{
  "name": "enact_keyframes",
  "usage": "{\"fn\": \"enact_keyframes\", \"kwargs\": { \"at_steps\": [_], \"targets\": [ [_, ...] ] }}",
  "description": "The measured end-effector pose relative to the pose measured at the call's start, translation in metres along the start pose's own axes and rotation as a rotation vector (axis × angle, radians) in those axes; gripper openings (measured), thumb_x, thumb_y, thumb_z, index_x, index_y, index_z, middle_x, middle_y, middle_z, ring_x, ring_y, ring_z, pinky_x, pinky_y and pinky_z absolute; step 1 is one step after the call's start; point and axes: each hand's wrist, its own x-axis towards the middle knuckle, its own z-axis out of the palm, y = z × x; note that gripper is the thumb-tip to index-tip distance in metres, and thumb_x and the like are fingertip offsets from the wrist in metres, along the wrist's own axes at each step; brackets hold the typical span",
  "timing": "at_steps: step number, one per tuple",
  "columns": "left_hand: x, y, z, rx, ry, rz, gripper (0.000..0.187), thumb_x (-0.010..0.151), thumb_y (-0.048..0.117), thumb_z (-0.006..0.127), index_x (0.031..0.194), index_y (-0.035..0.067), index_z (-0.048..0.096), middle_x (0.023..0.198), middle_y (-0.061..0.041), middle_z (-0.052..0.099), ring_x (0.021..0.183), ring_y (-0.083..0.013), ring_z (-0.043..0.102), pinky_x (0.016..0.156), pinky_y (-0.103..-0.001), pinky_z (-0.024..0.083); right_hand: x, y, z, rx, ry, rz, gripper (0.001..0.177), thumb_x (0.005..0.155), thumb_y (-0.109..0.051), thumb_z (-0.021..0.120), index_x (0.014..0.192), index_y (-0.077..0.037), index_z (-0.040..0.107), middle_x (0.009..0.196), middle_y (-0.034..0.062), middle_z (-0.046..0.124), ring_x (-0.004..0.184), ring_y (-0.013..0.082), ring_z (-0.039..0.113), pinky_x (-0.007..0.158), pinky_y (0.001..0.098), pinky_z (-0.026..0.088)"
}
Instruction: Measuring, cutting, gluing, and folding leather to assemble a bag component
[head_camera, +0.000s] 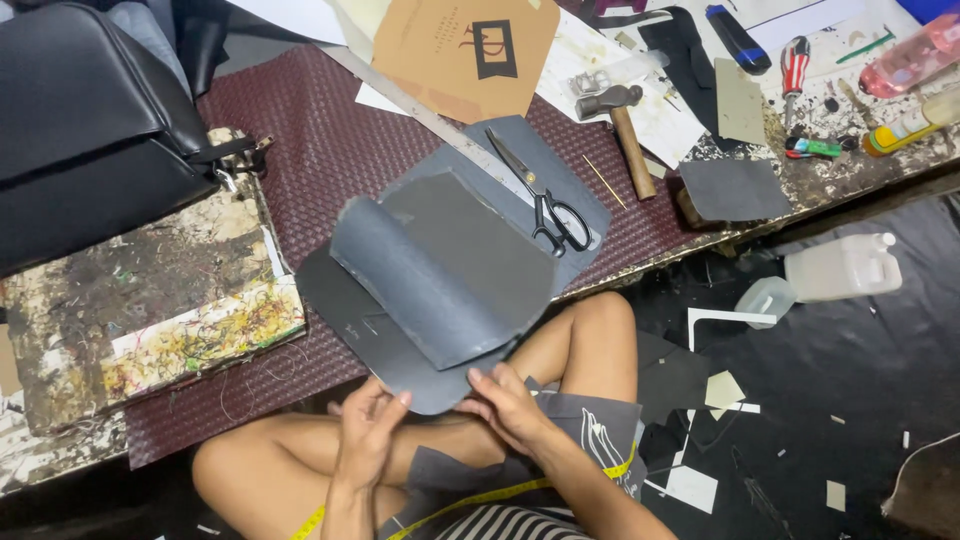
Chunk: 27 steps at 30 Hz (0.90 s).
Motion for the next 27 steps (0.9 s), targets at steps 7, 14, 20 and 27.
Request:
{"fn": "enact_keyframes", "kwargs": {
  "at_steps": [7, 14, 20, 27],
  "targets": [
    [-0.012, -0.036, 0.003, -0.107, -0.050, -0.189, 0.026, 0.084, -0.006, 0.071, 0.109, -0.014, 0.072, 0.099, -0.023, 0.078, 0.085, -0.0213, 0.071, 0.080, -0.027, 0.055, -0.005, -0.014, -0.023, 0.061, 0.127, -0.072, 0.049, 0.084, 0.013, 0.061, 0.131, 0.009, 0.048, 0.120, 0.0258, 0.064, 0.101, 0.0303, 0.065, 0.091, 0.0359, 0.055],
    [-0.002, -0.013, -0.016, -0.520, 0.509, -0.066, 0.027, 0.097, 0.004, 0.058, 0.122, 0.001, 0.048, 0.108, -0.015, 0.066, 0.080, -0.0146, 0.063, 0.067, -0.021, 0.047, -0.014, -0.054, -0.073, -0.274, 0.164, 0.066, 0.053, 0.077, 0.005, 0.064, 0.129, 0.008, 0.054, 0.105, 0.0209, 0.065, 0.072, 0.0213, 0.046, 0.059, 0.0310, 0.032],
    [-0.004, 0.011, -0.016, -0.296, 0.297, -0.015, 0.074, 0.080, -0.019, 0.058, 0.148, -0.004, 0.036, 0.129, -0.027, 0.060, 0.114, -0.0316, 0.061, 0.100, -0.039, 0.049, -0.004, -0.079, -0.058, -0.388, 0.258, -0.255, 0.045, 0.080, 0.011, 0.062, 0.125, 0.007, 0.063, 0.109, 0.0162, 0.073, 0.089, 0.0197, 0.066, 0.081, 0.0263, 0.051],
    [0.035, 0.000, -0.027, -0.067, 0.379, -0.171, 0.039, 0.096, 0.002, 0.062, 0.133, -0.002, 0.053, 0.095, -0.020, 0.071, 0.079, -0.0254, 0.072, 0.066, -0.039, 0.064, 0.012, -0.110, -0.028, -0.447, 0.408, -0.149, 0.047, 0.089, -0.008, 0.071, 0.134, 0.000, 0.061, 0.103, 0.0211, 0.073, 0.085, 0.0300, 0.073, 0.069, 0.0473, 0.063]
  ]
}}
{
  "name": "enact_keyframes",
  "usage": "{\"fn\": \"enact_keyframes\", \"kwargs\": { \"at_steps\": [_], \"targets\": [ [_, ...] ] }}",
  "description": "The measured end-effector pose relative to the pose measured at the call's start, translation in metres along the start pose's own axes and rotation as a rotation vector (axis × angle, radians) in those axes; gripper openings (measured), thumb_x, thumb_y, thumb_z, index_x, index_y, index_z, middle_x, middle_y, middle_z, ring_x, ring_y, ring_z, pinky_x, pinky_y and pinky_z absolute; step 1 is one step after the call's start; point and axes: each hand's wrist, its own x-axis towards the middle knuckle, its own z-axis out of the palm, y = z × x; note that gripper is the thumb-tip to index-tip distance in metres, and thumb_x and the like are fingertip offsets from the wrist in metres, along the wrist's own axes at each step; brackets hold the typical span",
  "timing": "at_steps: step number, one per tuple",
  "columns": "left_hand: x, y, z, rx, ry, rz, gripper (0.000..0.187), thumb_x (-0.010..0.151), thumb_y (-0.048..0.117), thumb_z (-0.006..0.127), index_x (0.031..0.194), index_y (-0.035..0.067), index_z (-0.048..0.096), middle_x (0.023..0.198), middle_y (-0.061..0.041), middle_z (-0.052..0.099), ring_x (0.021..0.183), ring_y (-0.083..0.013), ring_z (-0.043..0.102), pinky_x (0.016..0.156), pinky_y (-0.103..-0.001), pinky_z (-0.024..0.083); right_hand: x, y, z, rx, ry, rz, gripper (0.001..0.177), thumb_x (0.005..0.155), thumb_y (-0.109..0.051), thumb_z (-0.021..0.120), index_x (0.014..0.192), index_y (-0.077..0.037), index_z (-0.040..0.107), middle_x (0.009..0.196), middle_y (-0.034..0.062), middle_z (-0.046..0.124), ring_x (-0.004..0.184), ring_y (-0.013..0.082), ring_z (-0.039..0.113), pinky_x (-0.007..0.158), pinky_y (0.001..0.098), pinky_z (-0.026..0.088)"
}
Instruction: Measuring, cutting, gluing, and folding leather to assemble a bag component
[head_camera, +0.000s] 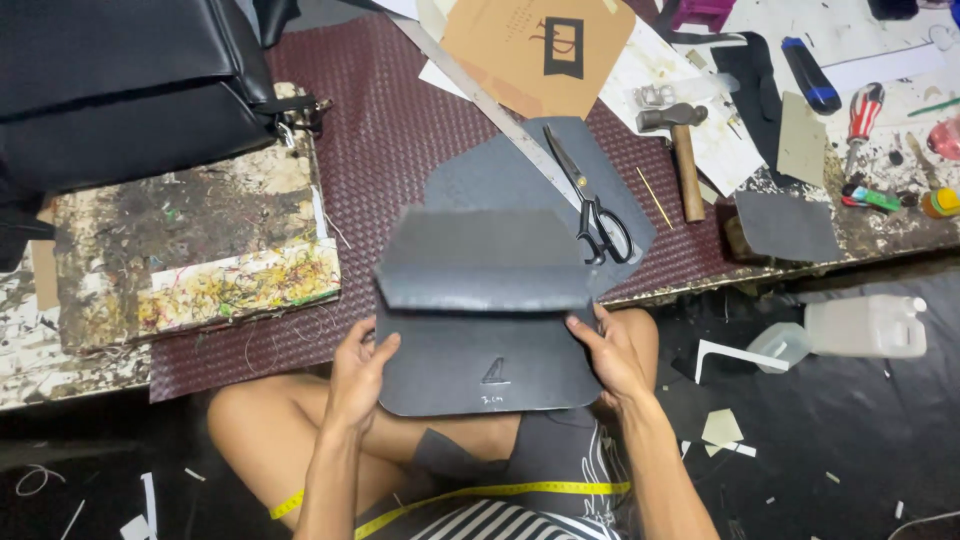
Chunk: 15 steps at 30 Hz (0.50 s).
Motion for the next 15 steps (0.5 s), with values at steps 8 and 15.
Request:
{"fn": "enact_keyframes", "kwargs": {
  "at_steps": [8, 15],
  "targets": [
    [0.012, -0.030, -0.014, 0.094, 0.045, -0.037, 0.020, 0.095, 0.005, 0.068, 0.112, -0.004, 0.063, 0.091, -0.020, 0.074, 0.075, -0.0253, 0.074, 0.062, -0.039, 0.064, -0.005, 0.006, -0.006, -0.015, 0.012, -0.040, 0.046, 0.089, -0.013, 0.074, 0.132, 0.000, 0.064, 0.100, 0.0208, 0.074, 0.081, 0.0286, 0.074, 0.065, 0.0440, 0.062],
    [0.009, -0.007, -0.001, 0.069, 0.064, -0.011, 0.022, 0.101, 0.006, 0.059, 0.119, -0.006, 0.062, 0.089, -0.021, 0.072, 0.075, -0.0275, 0.074, 0.064, -0.040, 0.064, 0.012, 0.022, -0.019, 0.009, -0.021, -0.143, 0.019, 0.093, -0.007, 0.070, 0.112, -0.002, 0.071, 0.088, 0.0132, 0.075, 0.079, 0.0235, 0.075, 0.069, 0.0397, 0.063]
  ]
}}
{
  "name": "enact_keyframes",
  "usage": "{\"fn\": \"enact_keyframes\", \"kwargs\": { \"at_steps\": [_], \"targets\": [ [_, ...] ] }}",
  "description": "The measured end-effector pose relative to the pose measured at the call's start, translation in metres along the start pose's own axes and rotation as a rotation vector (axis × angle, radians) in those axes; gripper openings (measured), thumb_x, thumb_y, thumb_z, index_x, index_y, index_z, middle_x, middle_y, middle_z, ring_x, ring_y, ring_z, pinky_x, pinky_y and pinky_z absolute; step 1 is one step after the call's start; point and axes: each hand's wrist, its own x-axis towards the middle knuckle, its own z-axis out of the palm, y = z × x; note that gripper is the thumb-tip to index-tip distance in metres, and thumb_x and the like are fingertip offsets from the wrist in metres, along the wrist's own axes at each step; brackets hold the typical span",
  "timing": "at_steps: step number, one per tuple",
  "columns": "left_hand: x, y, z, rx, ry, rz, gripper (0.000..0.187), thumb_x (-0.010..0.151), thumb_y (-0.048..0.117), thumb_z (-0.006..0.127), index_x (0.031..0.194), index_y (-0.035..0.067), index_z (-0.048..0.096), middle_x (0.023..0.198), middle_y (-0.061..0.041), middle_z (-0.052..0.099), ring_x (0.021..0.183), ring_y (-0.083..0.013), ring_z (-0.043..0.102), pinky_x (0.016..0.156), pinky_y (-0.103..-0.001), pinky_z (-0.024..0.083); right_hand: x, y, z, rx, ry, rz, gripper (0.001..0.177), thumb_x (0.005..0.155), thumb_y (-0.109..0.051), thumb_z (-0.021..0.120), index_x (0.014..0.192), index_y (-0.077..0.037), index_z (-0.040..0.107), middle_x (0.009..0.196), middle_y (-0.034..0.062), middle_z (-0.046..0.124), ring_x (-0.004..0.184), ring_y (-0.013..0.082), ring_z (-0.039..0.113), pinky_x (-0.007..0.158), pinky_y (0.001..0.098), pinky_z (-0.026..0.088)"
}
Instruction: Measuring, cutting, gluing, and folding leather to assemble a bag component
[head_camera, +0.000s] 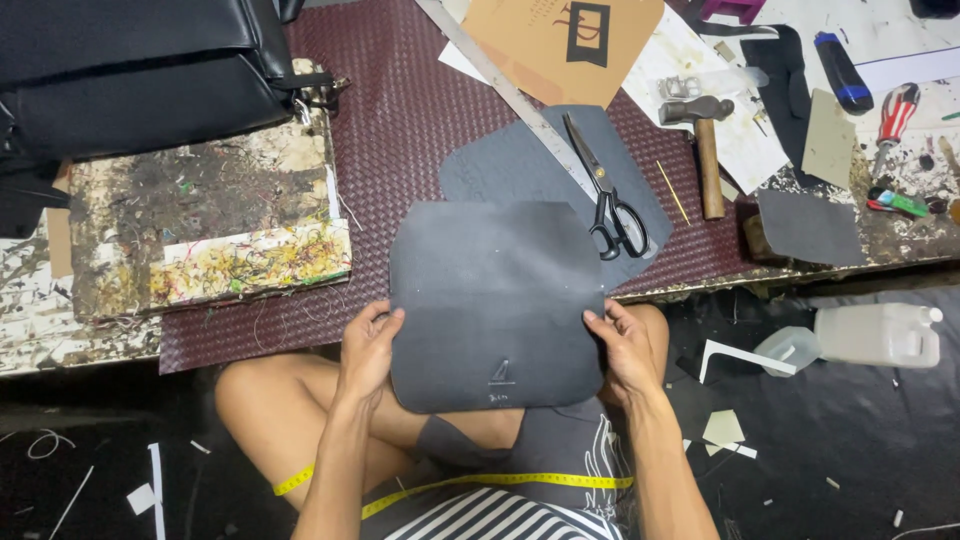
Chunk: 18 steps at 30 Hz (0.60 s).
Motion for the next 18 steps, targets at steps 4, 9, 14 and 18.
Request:
{"fn": "enact_keyframes", "kwargs": {
  "at_steps": [4, 9, 14, 18],
  "targets": [
    [-0.002, -0.001, 0.004, -0.058, -0.001, 0.026, 0.019, 0.100, 0.010, 0.064, 0.113, -0.004, 0.065, 0.085, -0.018, 0.072, 0.072, -0.0256, 0.074, 0.062, -0.040, 0.065, -0.007, -0.008, 0.008, 0.061, -0.011, -0.047, 0.028, 0.090, -0.003, 0.071, 0.117, -0.005, 0.066, 0.088, 0.0109, 0.075, 0.082, 0.0221, 0.076, 0.074, 0.0390, 0.063],
    [-0.018, 0.022, 0.014, -0.145, -0.008, 0.119, 0.015, 0.097, 0.003, 0.065, 0.111, -0.003, 0.064, 0.087, -0.017, 0.073, 0.072, -0.0241, 0.073, 0.064, -0.041, 0.066, -0.007, -0.009, 0.006, 0.020, 0.004, -0.102, 0.020, 0.094, -0.008, 0.070, 0.112, 0.002, 0.071, 0.081, 0.0170, 0.073, 0.073, 0.0245, 0.074, 0.066, 0.0428, 0.064],
    [-0.034, 0.045, 0.019, -0.161, -0.031, 0.208, 0.022, 0.093, 0.002, 0.068, 0.114, -0.002, 0.063, 0.087, -0.017, 0.075, 0.072, -0.0214, 0.073, 0.063, -0.039, 0.067, -0.005, -0.018, 0.000, 0.018, 0.006, -0.180, 0.017, 0.095, -0.008, 0.070, 0.106, 0.004, 0.071, 0.077, 0.0197, 0.073, 0.069, 0.0243, 0.074, 0.064, 0.0425, 0.063],
    [-0.047, 0.066, 0.023, -0.050, -0.058, 0.380, 0.050, 0.088, -0.003, 0.072, 0.132, 0.001, 0.050, 0.087, -0.017, 0.074, 0.074, -0.0183, 0.073, 0.065, -0.036, 0.068, -0.009, -0.028, -0.002, -0.010, 0.033, -0.274, 0.017, 0.094, -0.008, 0.071, 0.105, 0.005, 0.071, 0.076, 0.0201, 0.073, 0.068, 0.0232, 0.073, 0.064, 0.0412, 0.063]
  ]
}}
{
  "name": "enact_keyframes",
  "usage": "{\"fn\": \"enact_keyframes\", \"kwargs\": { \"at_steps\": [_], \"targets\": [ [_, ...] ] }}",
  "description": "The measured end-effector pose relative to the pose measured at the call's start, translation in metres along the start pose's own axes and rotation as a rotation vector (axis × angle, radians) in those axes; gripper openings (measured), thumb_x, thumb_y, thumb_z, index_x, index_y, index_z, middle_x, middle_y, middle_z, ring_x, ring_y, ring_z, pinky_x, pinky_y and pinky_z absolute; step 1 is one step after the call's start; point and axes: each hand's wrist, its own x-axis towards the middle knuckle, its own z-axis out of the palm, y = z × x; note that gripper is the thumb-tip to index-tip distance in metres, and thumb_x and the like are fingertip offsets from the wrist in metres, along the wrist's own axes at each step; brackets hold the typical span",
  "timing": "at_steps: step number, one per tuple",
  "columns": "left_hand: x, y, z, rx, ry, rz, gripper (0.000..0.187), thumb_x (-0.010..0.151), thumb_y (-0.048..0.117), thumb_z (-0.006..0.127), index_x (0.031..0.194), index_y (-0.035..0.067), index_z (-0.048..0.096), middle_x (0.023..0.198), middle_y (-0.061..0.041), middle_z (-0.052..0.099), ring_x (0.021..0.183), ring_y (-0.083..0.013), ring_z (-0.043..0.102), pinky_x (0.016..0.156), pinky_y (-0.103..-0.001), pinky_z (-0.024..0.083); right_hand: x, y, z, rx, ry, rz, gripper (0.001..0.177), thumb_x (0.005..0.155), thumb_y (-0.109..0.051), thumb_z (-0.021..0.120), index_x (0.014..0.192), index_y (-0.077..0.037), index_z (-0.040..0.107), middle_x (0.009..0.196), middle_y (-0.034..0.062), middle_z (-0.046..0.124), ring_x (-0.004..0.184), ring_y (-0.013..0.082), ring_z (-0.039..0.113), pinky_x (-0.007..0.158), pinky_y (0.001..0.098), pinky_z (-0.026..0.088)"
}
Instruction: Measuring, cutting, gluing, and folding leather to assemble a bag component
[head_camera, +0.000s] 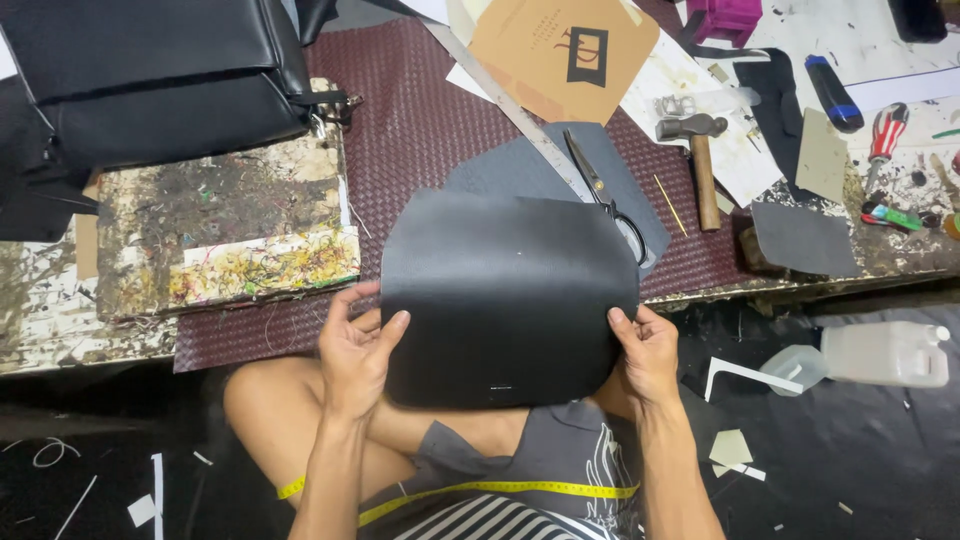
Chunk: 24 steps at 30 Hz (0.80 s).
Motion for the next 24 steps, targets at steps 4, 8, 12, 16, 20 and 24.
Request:
{"fn": "enact_keyframes", "kwargs": {
  "at_steps": [4, 8, 12, 16, 20, 24],
  "targets": [
    [-0.004, 0.041, 0.013, 0.058, -0.076, 0.133, 0.069, 0.087, -0.007, 0.069, 0.148, 0.004, 0.039, 0.093, -0.020, 0.074, 0.083, -0.0184, 0.072, 0.073, -0.033, 0.067, -0.002, -0.015, 0.000, 0.009, -0.036, -0.059, 0.021, 0.092, -0.002, 0.071, 0.111, 0.007, 0.071, 0.079, 0.0213, 0.073, 0.071, 0.0229, 0.073, 0.065, 0.0414, 0.063],
    [-0.002, 0.057, 0.015, 0.182, -0.136, 0.176, 0.066, 0.082, -0.009, 0.071, 0.143, -0.001, 0.048, 0.106, -0.026, 0.074, 0.095, -0.0236, 0.073, 0.082, -0.036, 0.066, 0.000, -0.027, 0.003, 0.068, -0.079, -0.091, 0.033, 0.091, 0.002, 0.068, 0.123, 0.006, 0.063, 0.086, 0.0204, 0.073, 0.076, 0.0258, 0.073, 0.067, 0.0425, 0.064],
    [0.000, 0.052, 0.008, 0.191, -0.111, 0.196, 0.063, 0.081, -0.009, 0.073, 0.141, -0.005, 0.053, 0.098, -0.026, 0.076, 0.091, -0.0229, 0.074, 0.082, -0.037, 0.066, -0.012, -0.058, 0.023, 0.085, -0.130, -0.156, 0.063, 0.091, 0.004, 0.063, 0.150, -0.003, 0.040, 0.097, 0.0150, 0.072, 0.084, 0.0219, 0.073, 0.072, 0.0385, 0.065],
    [-0.002, 0.058, 0.007, 0.105, -0.099, 0.138, 0.063, 0.083, -0.008, 0.070, 0.143, -0.003, 0.050, 0.095, -0.029, 0.076, 0.083, -0.0265, 0.076, 0.073, -0.037, 0.068, -0.008, -0.050, 0.017, 0.104, -0.149, -0.166, 0.067, 0.090, 0.006, 0.063, 0.152, -0.005, 0.041, 0.099, 0.0189, 0.073, 0.085, 0.0254, 0.074, 0.072, 0.0406, 0.065],
    [-0.001, 0.052, 0.005, 0.063, -0.098, 0.143, 0.058, 0.086, -0.006, 0.069, 0.141, -0.003, 0.051, 0.094, -0.030, 0.076, 0.081, -0.0281, 0.076, 0.070, -0.039, 0.069, -0.009, -0.050, 0.017, 0.112, -0.130, -0.168, 0.064, 0.090, 0.005, 0.064, 0.150, -0.003, 0.043, 0.100, 0.0190, 0.073, 0.085, 0.0249, 0.074, 0.074, 0.0407, 0.066],
    [0.002, 0.044, 0.002, 0.016, -0.076, 0.143, 0.057, 0.088, -0.004, 0.068, 0.142, -0.001, 0.050, 0.093, -0.028, 0.076, 0.082, -0.0278, 0.076, 0.069, -0.039, 0.068, -0.013, -0.053, 0.020, 0.113, -0.123, -0.179, 0.064, 0.090, 0.005, 0.064, 0.150, -0.003, 0.044, 0.099, 0.0194, 0.073, 0.085, 0.0252, 0.074, 0.073, 0.0415, 0.066]
  ]
}}
